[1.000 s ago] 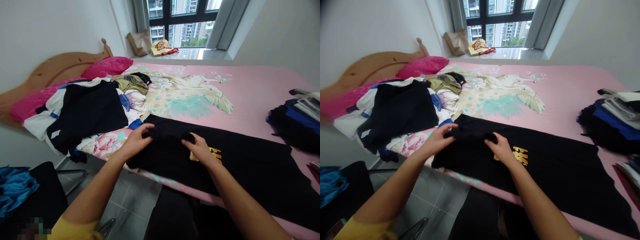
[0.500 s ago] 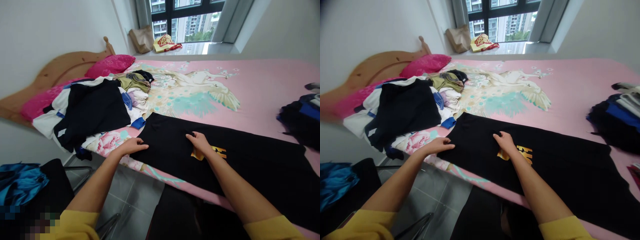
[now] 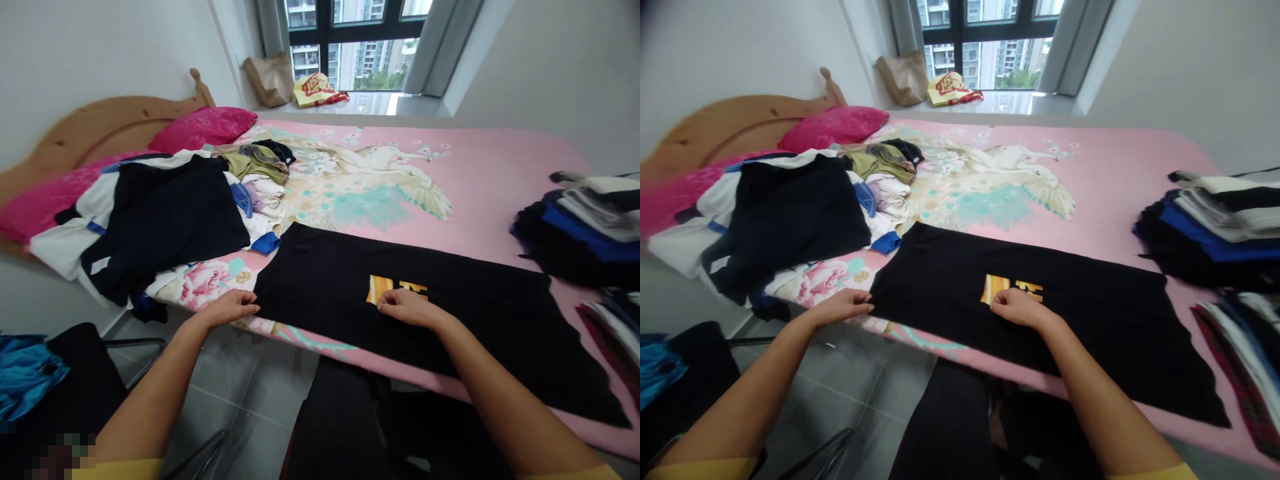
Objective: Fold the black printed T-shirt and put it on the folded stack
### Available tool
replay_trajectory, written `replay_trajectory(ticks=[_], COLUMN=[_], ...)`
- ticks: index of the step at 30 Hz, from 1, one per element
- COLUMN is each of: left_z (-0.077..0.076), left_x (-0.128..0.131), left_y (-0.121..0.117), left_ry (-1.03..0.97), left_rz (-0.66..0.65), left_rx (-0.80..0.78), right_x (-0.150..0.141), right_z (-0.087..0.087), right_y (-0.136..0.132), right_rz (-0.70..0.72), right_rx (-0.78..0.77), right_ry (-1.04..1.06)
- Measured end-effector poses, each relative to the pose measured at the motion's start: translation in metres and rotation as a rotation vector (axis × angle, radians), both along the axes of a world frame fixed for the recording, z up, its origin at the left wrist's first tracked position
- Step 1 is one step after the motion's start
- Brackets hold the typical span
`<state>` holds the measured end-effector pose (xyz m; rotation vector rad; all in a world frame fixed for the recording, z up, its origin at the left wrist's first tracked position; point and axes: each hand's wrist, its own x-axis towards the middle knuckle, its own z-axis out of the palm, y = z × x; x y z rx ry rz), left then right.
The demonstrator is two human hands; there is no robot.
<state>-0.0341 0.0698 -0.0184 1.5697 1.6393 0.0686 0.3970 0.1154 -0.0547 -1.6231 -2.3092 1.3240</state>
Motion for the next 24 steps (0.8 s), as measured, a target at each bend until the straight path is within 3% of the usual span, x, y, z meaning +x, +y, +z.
replay_trajectory(ticks=[4,8,13,16,18,20,24], left_z=[0.002,-0.001,-0.011,-0.013,-0.011,-0.007,0.0], left_x=[0.014,0.023,0.021,0.032,0.051,0.079,0.143], left_y=[0.006,0.003,-0.001,0.005,0.013,0.026,0.062], left_ry=[0.16,0.282,0.392,0.482,0.452,0.357,0.319], left_rz=[0.003,0.016,0.004,-0.001,-0.047,-0.12,-0.266], left_rx=[0.131,0.169,0.217,0.458,0.683,0.807,0.71], right_x=[0.004,0.022,0.075,0.122,0.157,0.192,0.241], right_z=[0.009,0.006,0.0,-0.009,-0.019,-0.034,-0.067], right_y=[-0.006,-0.009,-0.025,-0.047,-0.065,-0.084,-0.118], right_rz=[-0.029,-0.119,-0.181,-0.34,-0.5,-0.641,-0.733], right_rx=[0.06,0.153,0.37,0.638,0.804,0.913,0.997], right_ry=[-0.076,-0.049,-0.047,-0.045,-0.063,-0.113,-0.223])
